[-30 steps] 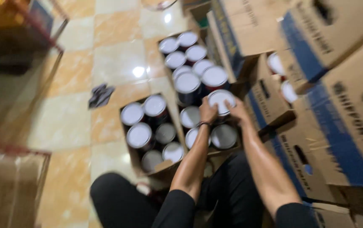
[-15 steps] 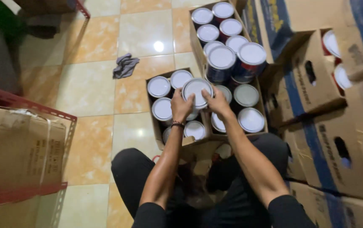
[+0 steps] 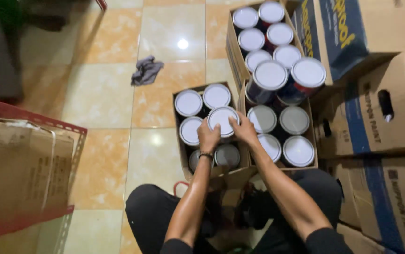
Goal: Organizing paint cans by wiping them and moving them between boxes on the floor.
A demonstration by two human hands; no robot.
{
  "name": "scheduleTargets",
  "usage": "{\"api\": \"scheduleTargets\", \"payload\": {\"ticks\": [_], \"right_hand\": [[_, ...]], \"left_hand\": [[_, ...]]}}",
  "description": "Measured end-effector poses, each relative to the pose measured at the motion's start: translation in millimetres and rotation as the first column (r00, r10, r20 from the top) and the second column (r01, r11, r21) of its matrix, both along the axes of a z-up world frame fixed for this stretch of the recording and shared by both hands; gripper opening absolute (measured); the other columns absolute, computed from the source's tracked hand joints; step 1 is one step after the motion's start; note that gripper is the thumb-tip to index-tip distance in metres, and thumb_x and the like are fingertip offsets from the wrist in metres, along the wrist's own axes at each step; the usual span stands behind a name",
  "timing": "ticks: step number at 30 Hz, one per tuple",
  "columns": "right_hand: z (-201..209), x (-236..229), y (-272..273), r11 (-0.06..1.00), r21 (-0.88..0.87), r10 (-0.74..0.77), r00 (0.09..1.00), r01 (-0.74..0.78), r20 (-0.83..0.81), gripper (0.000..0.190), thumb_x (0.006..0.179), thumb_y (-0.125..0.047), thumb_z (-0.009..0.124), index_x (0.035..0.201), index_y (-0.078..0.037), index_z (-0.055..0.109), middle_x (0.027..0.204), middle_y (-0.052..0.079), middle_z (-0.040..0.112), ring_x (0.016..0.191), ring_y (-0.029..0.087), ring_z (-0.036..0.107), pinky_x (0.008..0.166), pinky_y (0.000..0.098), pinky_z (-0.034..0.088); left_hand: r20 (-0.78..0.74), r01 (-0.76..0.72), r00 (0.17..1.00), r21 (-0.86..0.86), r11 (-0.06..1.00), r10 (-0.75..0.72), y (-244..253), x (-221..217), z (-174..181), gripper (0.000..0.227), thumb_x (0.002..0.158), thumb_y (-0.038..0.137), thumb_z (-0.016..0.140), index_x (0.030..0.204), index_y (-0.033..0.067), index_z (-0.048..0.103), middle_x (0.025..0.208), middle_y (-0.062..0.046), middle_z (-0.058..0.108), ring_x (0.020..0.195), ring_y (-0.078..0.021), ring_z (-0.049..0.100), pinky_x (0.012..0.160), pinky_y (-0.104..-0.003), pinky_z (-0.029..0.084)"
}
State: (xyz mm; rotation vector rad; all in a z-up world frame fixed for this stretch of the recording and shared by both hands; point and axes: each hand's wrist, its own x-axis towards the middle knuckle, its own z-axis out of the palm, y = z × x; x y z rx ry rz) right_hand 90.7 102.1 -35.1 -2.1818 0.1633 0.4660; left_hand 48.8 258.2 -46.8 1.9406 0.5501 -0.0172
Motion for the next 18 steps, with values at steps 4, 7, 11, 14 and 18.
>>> {"api": "scheduleTargets", "payload": {"ticks": [4,7,11,14,18], "right_hand": [[-22.2,16.0,-3.6,0.995,0.077,-0.066,0.994,0.059,0.091,0.063,0.1,-0.048,0.057,0.146,-0.006,0.057,0.134,0.031,0.063,0.128,0.049,0.057,0.107,0.0594,0.047],[-36.0,3.8,1.7,0.977,0.185,-0.14,0.976,0.108,0.167,0.057,0.097,-0.034,0.06,0.143,-0.001,0.058,0.136,0.031,0.062,0.13,0.047,0.055,0.109,0.0561,0.046],[-57.1,-6.9,2.8,0.965,0.208,-0.203,0.955,0.158,0.216,0.053,0.091,-0.012,0.061,0.141,0.003,0.06,0.135,0.031,0.063,0.128,0.048,0.056,0.108,0.0554,0.047],[-82.4,3.8,-15.4,0.969,0.172,-0.214,0.949,0.177,0.232,0.038,0.096,-0.022,0.057,0.128,-0.009,0.073,0.126,0.018,0.071,0.123,0.038,0.063,0.105,0.0487,0.05],[21.2,37.3,-39.4,0.9,0.208,-0.435,0.83,0.384,0.351,0.024,0.092,-0.03,0.069,0.1,-0.012,0.081,0.093,0.016,0.077,0.097,0.036,0.073,0.081,0.046,0.058]], "left_hand": [[0.018,-0.041,0.999,-0.015,0.999,0.042,-25.1,29.6,-35.1,0.077,0.089,0.027,0.066,0.15,-0.0109,0.04,0.14,-0.04,0.052,0.135,-0.0524,0.049,0.115,-0.058,0.038],[-0.003,-0.035,0.999,0.062,0.997,0.035,-33.7,24.3,-32.2,0.084,0.089,0.025,0.063,0.153,-0.0165,0.028,0.152,-0.043,0.033,0.143,-0.054,0.036,0.121,-0.059,0.028],[-0.091,0.149,0.986,0.102,0.984,-0.14,-47.0,22.8,-44.7,0.082,0.089,0.028,0.052,0.149,-0.0221,0.029,0.157,-0.05,0.013,0.145,-0.0591,0.031,0.117,-0.066,0.03],[-0.094,0.148,0.985,0.051,0.988,-0.143,-43.3,28.0,-52.3,0.08,0.089,0.027,0.048,0.153,-0.0165,0.029,0.158,-0.049,0.015,0.146,-0.0588,0.029,0.119,-0.062,0.029],[-0.234,0.271,0.94,0.067,0.96,-0.249,-44.4,48.3,-26.5,0.08,0.09,0.044,0.047,0.154,-0.0028,0.041,0.156,-0.04,0.033,0.141,-0.0518,0.043,0.115,-0.059,0.036]]}}
